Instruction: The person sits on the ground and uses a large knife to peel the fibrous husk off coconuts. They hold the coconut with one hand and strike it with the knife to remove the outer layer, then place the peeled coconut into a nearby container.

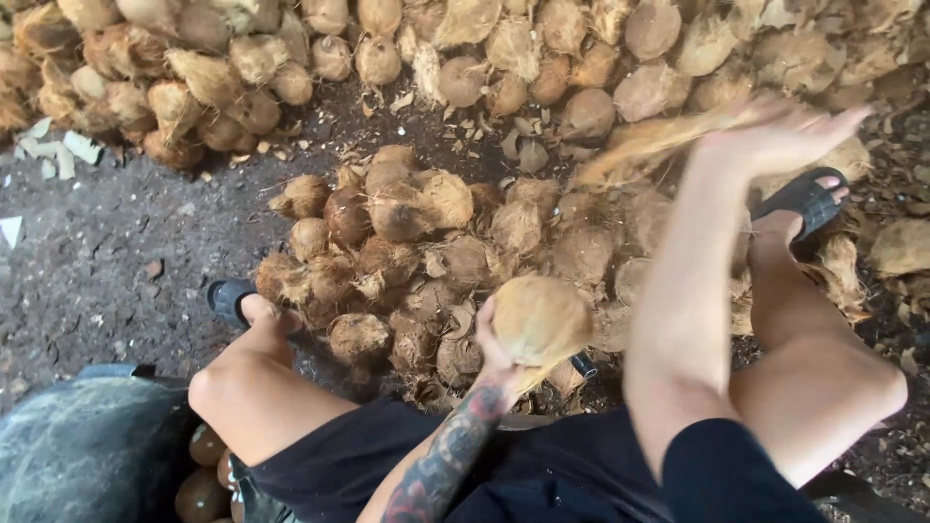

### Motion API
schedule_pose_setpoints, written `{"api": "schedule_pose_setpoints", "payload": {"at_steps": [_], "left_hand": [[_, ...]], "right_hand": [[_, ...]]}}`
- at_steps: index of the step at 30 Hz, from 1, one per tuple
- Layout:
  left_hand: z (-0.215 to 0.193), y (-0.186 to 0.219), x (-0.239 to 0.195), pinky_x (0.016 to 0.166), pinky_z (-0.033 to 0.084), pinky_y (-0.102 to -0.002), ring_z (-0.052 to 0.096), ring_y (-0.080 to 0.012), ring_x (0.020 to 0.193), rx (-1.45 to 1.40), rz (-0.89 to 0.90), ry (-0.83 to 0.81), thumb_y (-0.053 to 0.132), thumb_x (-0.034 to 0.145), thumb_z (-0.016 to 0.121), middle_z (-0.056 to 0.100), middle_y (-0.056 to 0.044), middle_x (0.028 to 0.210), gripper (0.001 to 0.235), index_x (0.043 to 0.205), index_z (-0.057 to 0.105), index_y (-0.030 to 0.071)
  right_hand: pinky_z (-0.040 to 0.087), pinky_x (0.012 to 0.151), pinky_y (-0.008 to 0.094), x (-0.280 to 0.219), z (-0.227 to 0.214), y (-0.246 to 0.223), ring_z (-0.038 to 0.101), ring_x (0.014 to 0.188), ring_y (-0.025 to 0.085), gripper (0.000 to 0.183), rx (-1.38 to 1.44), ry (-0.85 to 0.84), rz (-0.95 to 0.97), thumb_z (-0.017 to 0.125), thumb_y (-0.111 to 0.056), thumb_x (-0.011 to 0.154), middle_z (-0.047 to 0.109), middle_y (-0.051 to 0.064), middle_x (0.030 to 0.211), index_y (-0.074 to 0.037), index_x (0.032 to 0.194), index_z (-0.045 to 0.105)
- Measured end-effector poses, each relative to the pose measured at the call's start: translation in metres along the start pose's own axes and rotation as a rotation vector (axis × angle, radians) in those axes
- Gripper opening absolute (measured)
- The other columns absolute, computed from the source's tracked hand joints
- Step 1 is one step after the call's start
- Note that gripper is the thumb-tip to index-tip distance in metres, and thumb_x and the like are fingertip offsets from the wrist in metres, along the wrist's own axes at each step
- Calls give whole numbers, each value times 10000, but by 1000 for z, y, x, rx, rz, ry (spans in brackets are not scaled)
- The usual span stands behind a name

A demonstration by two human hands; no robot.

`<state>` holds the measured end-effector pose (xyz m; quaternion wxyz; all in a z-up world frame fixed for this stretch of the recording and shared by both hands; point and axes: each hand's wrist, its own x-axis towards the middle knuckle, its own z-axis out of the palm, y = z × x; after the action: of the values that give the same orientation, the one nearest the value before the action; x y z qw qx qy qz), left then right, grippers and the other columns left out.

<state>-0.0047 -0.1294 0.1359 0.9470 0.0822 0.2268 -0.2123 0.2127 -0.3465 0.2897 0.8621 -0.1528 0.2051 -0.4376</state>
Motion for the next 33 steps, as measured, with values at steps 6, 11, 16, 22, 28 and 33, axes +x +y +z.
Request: {"api": "schedule_pose_setpoints", "payload": {"at_steps": [6,11,16,22,28,33], "left_hand": [[-49,49,-2,1059,460,-733,380,-612,1411,-200,-232,-355,683,712,742,239,-338,1659,1182,1652,225,188],[-24,88,2,1010,558,-680,715,-477,1121,10,42,70,568,780,666,731,-235,1284,711,1328,721,118],[-103,79,22,1077,538,-651,712,-440,1156,-10,8,19,791,875,574,715,-249,1317,845,1373,682,116],[-139,77,33,998,580,-601,717,-393,1065,134,-148,98,692,813,707,737,-199,1202,845,1396,656,83],[-89,67,22,996,599,-615,725,-436,1067,145,-64,33,723,807,669,728,-245,1220,845,1394,666,116],[-78,60,38,1048,569,-602,695,-408,1137,98,50,49,736,823,640,682,-199,1323,899,1488,589,135]], "right_hand": [[467,624,336,48,-48,-34,447,512,180,492,-793,-996,-603,430,-62,1139,394,38,546,-88,648,450],[519,749,250,-69,-100,-35,617,680,111,295,-1178,-1246,-169,799,-11,1090,732,93,770,-101,826,705],[612,921,411,-158,-142,-27,734,948,304,886,-1866,-2019,343,875,-258,862,713,211,1196,-73,1597,417],[484,720,354,-113,-306,29,549,727,236,516,-1576,-2389,-689,630,-348,1052,557,80,894,-101,1486,498],[414,635,288,-117,-334,53,498,652,185,283,-1193,-1830,-659,507,-271,1123,486,-17,769,-107,942,649],[521,612,369,-113,-276,61,630,687,253,152,-1258,-1541,-724,603,-65,991,609,18,847,-113,898,712]]}}
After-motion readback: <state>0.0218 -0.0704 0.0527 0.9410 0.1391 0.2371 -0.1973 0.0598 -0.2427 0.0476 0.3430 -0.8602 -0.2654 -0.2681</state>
